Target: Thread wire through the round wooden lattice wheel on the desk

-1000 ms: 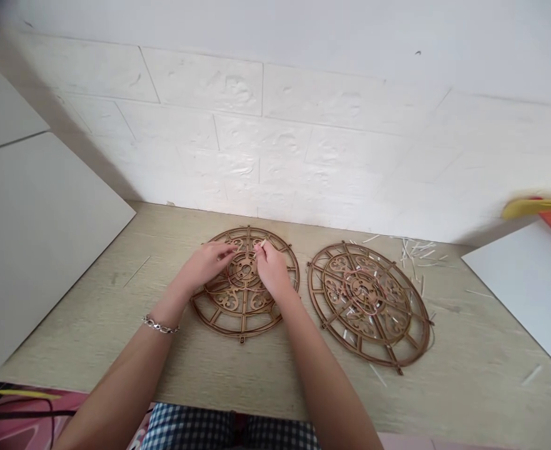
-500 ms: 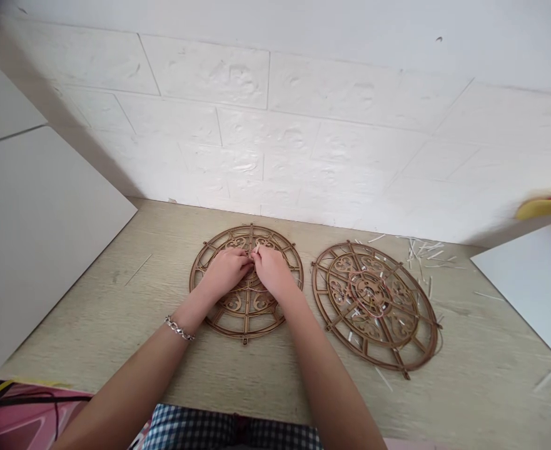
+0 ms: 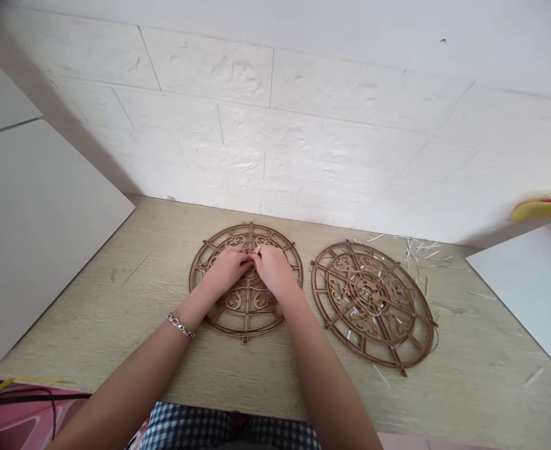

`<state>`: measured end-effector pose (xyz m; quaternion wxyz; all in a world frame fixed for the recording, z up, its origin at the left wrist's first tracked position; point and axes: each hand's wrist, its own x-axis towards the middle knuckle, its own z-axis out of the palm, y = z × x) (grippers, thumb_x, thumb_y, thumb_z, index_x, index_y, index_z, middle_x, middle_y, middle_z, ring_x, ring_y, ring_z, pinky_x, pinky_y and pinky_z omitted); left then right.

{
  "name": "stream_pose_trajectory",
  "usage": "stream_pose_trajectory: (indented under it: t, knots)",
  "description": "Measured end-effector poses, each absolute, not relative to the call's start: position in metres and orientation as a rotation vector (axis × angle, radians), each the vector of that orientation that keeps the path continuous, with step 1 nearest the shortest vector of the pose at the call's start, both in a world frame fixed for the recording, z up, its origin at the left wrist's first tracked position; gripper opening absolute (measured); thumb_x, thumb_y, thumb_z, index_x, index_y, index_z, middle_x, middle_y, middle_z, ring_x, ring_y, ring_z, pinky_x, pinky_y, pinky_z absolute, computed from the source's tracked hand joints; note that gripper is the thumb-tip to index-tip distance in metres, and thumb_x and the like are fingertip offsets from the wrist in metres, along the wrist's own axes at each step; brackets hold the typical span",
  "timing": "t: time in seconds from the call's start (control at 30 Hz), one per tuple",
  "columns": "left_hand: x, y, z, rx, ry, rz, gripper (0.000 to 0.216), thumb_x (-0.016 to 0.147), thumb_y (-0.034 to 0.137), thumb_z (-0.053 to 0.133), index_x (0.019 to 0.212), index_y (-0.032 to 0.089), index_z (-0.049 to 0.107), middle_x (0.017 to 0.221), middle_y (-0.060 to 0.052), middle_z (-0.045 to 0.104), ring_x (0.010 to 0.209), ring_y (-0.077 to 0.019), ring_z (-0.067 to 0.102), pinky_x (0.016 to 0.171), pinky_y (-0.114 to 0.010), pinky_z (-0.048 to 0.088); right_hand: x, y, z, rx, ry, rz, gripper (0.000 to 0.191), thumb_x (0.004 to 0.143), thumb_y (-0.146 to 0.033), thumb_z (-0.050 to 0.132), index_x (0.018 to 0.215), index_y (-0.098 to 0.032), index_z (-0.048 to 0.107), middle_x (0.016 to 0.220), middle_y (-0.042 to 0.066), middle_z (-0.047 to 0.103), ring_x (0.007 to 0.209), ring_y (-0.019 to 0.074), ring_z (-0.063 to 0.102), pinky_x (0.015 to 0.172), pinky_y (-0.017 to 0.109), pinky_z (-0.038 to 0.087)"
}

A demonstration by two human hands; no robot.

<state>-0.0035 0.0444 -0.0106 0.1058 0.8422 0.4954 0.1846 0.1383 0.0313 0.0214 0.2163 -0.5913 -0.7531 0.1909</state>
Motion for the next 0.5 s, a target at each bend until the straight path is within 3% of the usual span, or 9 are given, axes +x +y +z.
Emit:
stream_pose_trajectory:
  t: [0.13,0.27,0.4,0.5]
  knots:
    - [-0.003,0.044,-0.010,2.445,1.485,0.552,0.023,0.087,0.023,0.052,0.081,0.014,0.072,0.076,-0.009,0.063,0.077,-0.0216,0.058,0.076,-0.035,0.046,0.136,0.030,0.016,-1.797,-2.011,0.392,0.019,0.089,-0.029,0.052,0.079,-0.017,0.062,0.082,0.006,0.066,0.077,0.0178,0.059,0.068,0.026,0.039]
    - [-0.003,0.042,-0.011,2.444,1.466,0.559,0.023,0.087,0.020,0.051,0.084,0.014,0.072,0.078,-0.009,0.064,0.079,-0.0210,0.058,0.079,-0.035,0.046,0.134,0.027,0.007,-1.707,-2.011,0.494,0.020,0.091,-0.022,0.045,0.085,-0.017,0.063,0.091,0.005,0.066,0.086,0.0163,0.059,0.076,0.025,0.040]
    - [-0.001,0.043,-0.013,2.459,1.471,0.551,0.025,0.088,0.017,0.048,0.080,0.013,0.071,0.081,-0.010,0.065,0.080,-0.0209,0.058,0.081,-0.035,0.047,0.131,0.023,0.003,-1.731,-1.922,0.529,0.029,0.094,-0.028,0.038,0.082,-0.017,0.062,0.088,0.008,0.065,0.084,0.0179,0.059,0.077,0.027,0.041]
    - [0.001,0.040,0.000,2.479,1.466,0.557,0.027,0.089,0.018,0.045,0.081,0.012,0.070,0.084,-0.011,0.066,0.084,-0.0222,0.059,0.085,-0.036,0.046,0.130,0.023,0.013,-1.508,-1.711,0.480,0.035,0.094,-0.031,0.033,0.082,-0.017,0.062,0.093,0.008,0.064,0.091,0.0172,0.058,0.084,0.028,0.043]
